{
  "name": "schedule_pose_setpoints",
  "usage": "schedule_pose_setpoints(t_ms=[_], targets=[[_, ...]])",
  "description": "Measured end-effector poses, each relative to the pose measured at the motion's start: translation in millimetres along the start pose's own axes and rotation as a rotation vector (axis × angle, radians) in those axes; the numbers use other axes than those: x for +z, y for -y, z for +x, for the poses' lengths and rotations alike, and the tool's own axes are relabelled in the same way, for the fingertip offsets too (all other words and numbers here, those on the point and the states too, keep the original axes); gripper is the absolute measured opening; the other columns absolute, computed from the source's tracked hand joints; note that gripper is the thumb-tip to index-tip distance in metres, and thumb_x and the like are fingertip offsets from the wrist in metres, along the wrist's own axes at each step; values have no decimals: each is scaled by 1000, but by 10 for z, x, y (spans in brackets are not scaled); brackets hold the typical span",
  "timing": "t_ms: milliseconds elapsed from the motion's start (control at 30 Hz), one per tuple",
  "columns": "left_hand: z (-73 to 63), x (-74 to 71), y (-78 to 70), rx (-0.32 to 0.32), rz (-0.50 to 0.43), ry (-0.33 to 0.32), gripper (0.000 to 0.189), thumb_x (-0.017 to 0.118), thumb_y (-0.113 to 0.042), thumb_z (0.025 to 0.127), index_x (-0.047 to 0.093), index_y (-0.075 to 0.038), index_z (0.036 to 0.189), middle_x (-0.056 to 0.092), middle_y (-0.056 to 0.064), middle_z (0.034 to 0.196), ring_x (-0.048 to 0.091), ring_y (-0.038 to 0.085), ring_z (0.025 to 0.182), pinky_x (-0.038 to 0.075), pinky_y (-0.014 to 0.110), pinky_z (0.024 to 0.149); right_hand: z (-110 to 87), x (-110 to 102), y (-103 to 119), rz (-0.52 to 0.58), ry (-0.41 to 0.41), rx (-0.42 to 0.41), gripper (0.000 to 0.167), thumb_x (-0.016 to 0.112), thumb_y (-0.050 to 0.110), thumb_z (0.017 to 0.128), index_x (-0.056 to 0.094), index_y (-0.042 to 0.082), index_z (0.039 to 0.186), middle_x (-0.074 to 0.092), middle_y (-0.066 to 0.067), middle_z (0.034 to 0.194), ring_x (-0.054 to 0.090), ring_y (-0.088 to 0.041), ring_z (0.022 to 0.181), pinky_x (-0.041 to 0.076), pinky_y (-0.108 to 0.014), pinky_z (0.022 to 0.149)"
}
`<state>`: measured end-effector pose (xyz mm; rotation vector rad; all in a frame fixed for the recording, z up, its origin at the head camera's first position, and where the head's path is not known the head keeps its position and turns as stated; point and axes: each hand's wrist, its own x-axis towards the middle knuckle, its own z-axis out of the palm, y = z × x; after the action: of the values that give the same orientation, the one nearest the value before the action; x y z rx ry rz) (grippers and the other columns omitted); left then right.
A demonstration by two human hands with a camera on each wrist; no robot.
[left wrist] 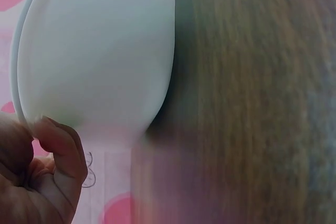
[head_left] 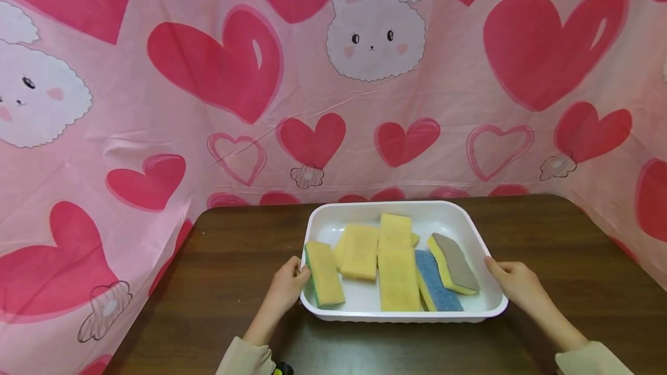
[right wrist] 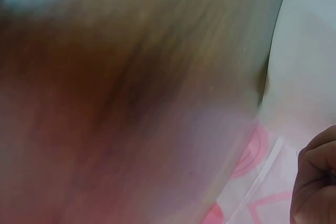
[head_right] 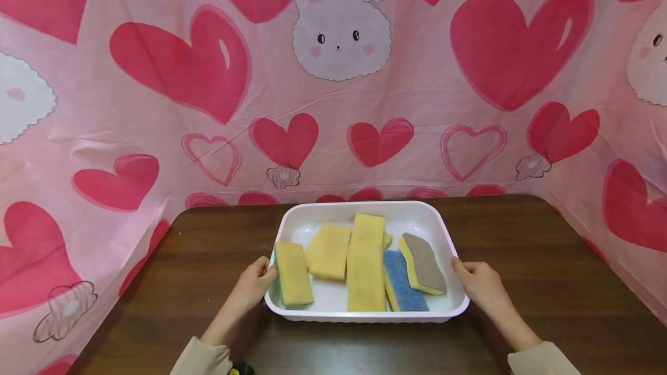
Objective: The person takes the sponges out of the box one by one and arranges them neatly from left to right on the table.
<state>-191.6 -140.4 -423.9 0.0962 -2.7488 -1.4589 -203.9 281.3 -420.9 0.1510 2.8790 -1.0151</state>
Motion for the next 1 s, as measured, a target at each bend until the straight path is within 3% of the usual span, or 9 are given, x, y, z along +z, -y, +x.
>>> schedule_pose_setpoints(t_ms=[167, 733, 1000], targets=[[-4, -38, 10, 0, -7, 2, 11, 50, -10, 85, 44, -5, 76, 39, -3, 58, 40, 10, 39, 37, 20, 38, -1, 29, 35, 3, 1, 6, 59, 36, 36, 100, 58, -17, 115, 60, -36, 112, 62, -45, 97, 54, -50, 80], [-19, -163, 74, -3, -4, -15, 11, 51, -9, 84, 43, -6, 76, 38, -3, 58, 41, 10, 39, 38, 21, 38, -10, 117, 147, 17, -15, 10, 57, 38, 36, 99, 61, -15, 112, 61, -35, 111, 63, -42, 96, 54, -45, 76], [-21, -182, 91, -16, -10, -13, 10, 52, -9, 83, 45, -4, 77, 39, -2, 58, 41, 10, 38, 39, 22, 36, -20, 134, 172, 16, -15, 17, 58, 37, 36, 99, 60, -15, 114, 60, -36, 114, 60, -47, 101, 53, -51, 81]])
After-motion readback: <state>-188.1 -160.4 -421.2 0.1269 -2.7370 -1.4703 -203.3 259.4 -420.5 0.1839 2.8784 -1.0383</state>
